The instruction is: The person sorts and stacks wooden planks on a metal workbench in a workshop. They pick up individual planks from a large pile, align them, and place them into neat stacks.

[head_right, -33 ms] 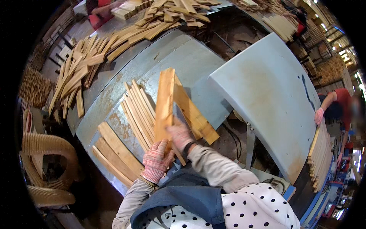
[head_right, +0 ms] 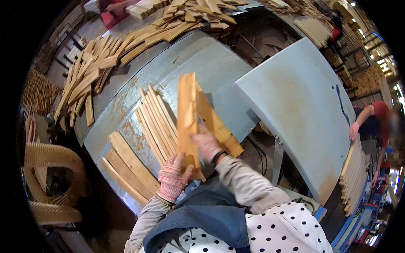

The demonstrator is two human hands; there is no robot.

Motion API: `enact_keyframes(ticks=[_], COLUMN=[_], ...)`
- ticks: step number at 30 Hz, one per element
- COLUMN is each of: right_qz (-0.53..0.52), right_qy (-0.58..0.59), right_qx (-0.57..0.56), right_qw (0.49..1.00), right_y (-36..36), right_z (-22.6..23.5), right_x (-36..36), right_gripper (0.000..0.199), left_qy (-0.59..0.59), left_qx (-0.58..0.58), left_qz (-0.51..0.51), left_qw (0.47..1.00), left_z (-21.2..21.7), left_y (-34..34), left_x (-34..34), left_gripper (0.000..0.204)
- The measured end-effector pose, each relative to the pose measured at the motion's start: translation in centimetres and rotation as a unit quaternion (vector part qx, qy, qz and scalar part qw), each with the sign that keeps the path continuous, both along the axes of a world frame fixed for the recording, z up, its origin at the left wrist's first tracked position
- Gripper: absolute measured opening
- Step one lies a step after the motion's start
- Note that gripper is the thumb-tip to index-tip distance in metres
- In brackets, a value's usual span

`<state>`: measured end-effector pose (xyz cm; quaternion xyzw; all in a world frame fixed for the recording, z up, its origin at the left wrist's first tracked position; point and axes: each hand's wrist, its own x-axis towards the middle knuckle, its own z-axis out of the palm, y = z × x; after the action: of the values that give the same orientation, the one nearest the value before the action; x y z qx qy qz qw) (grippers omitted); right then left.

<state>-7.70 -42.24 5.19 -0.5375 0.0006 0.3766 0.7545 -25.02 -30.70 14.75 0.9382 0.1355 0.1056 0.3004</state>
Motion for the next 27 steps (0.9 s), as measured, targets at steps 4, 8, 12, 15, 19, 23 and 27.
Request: enact_keyframes(ticks=[4, 8, 12, 15, 19, 23, 27], right_qz=[0.053, 0.241, 0.201, 0.107, 0.239, 0.05, 0.071], right_qy=[-0.152, -0.369, -0.41, -0.544, -0.451, -0.489, -0.241], right_qx=[-0.202, -0.654, -0.658, -0.565, -0.51, -0.6, -0.67], right_qw=[0.966, 0.615, 0.599, 0.611, 0.692, 0.631, 0.698], right_y=[-6.7, -7.6, -6.5, -7.2, -5.2, -9.6, -8.9], right_z=[-3.7, -4.4, -3.2, -5.8, -1.4, -4.7, -7.0], right_x=[9.0, 9.9, 8.2, 6.2, -0.6, 1.3, 7.9], right_gripper=[0.065, 0.07, 0.07, 0.07, 0.073, 0.08, 0.086], left_qy=[0.032, 0.175, 0.153, 0.151, 0.12, 0.152, 0.109], left_qx=[-0.105, -0.207, -0.316, -0.421, -0.464, -0.5, -0.531], left_qz=[0.169, 0.299, 0.327, 0.349, 0.416, 0.395, 0.368], left_qw=[0.979, 0.915, 0.878, 0.824, 0.772, 0.755, 0.756], left_z=[-5.8, -8.9, -11.1, -14.4, -16.4, -15.3, -16.2], left_y=[3.7, 6.6, 5.8, 5.5, 4.9, 5.0, 4.6], left_x=[-5.6, -13.3, -16.4, -14.4, -14.0, -12.9, -13.7], left_gripper=[0.057, 0.054, 0.049, 0.048, 0.052, 0.057, 0.052])
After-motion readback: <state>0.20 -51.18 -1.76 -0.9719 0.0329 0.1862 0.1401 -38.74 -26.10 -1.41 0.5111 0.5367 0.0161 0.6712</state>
